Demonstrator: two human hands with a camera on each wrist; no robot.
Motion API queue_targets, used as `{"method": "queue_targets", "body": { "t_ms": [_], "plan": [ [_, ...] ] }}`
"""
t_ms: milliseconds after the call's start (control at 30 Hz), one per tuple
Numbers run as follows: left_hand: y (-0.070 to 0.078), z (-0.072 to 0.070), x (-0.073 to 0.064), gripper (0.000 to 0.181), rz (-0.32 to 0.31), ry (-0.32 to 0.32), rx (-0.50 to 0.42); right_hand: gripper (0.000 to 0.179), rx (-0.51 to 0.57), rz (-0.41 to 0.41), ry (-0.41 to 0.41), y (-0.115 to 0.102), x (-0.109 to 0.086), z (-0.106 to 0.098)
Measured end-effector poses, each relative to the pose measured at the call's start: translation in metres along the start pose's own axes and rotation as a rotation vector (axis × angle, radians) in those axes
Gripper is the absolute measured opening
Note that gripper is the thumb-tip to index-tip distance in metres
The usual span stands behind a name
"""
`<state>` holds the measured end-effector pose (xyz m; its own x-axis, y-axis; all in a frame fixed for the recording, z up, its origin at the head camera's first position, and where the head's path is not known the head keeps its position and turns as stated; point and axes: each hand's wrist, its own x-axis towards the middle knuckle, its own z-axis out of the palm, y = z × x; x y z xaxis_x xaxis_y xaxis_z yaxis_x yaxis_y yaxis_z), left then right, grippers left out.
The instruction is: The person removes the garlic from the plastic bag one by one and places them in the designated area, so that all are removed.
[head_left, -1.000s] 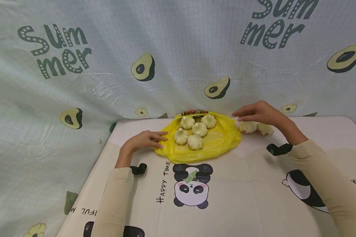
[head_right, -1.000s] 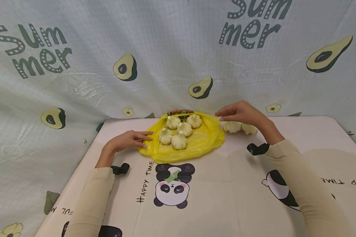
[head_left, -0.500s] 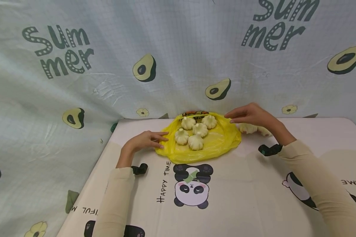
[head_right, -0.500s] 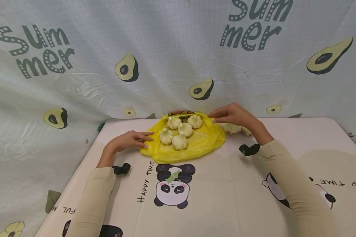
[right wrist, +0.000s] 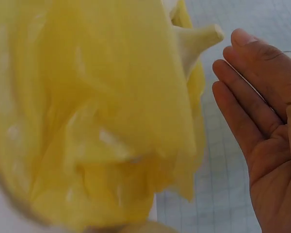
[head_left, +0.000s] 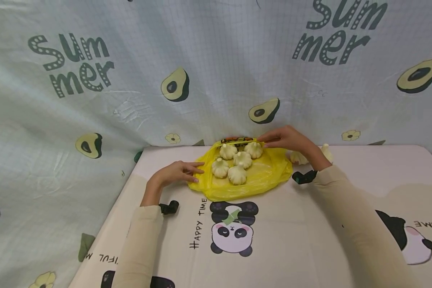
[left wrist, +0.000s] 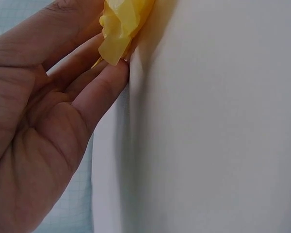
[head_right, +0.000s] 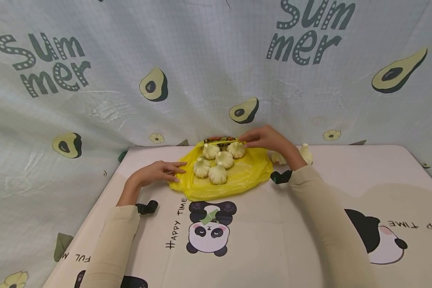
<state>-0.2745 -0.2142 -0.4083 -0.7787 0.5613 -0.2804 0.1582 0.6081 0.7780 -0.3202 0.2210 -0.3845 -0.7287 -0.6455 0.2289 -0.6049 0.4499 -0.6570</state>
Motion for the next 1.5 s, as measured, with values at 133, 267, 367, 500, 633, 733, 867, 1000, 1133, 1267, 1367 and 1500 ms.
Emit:
{"method": "queue_targets", "body": {
  "t_ms": [133, 267, 367, 500, 633, 733, 867, 1000, 1133, 1267, 1367, 1500],
  "plan": [
    [-0.002, 0.002, -0.001, 0.042, -0.002, 0.000, 0.004, 0.033, 0.110, -0.008, -0.044, 0.004, 0.013, 0.009],
    [-0.001, 0.004, -0.003, 0.041, -0.002, 0.006, 0.011, 0.034, 0.172, 0.019, -0.104, 0.007, 0.026, 0.016],
    [-0.002, 0.004, -0.004, 0.041, 0.007, 0.009, 0.015, 0.033, 0.125, 0.028, -0.127, 0.006, 0.036, 0.018],
    [-0.003, 0.005, -0.005, 0.041, 0.011, 0.014, 0.026, 0.029, 0.054, 0.027, -0.148, 0.002, 0.046, 0.019],
    [-0.004, 0.005, -0.006, 0.041, 0.009, 0.014, 0.033, 0.028, 0.056, 0.036, -0.172, 0.002, 0.051, 0.018],
    [-0.004, 0.004, -0.006, 0.041, 0.010, 0.020, 0.032, 0.030, 0.065, 0.029, -0.197, 0.002, 0.052, 0.016],
    [-0.003, 0.002, -0.007, 0.041, 0.011, 0.020, 0.023, 0.032, 0.060, 0.004, -0.235, 0.002, 0.053, 0.013],
    [-0.002, 0.001, -0.006, 0.041, 0.004, 0.014, 0.031, 0.028, 0.021, -0.005, -0.236, 0.001, 0.053, 0.011],
    [-0.001, 0.000, -0.003, 0.041, -0.001, 0.021, 0.043, 0.022, -0.055, 0.005, -0.210, 0.000, 0.050, 0.010],
    [-0.001, -0.001, -0.001, 0.041, -0.001, 0.013, 0.023, 0.020, -0.072, 0.004, -0.197, 0.000, 0.047, 0.011],
    [-0.002, -0.001, -0.001, 0.041, -0.001, 0.007, 0.007, 0.020, -0.042, -0.004, -0.197, 0.003, 0.046, 0.013],
    [-0.003, 0.000, 0.000, 0.041, 0.006, 0.009, -0.003, 0.023, -0.003, -0.024, -0.200, 0.004, 0.043, 0.015]
  ]
}}
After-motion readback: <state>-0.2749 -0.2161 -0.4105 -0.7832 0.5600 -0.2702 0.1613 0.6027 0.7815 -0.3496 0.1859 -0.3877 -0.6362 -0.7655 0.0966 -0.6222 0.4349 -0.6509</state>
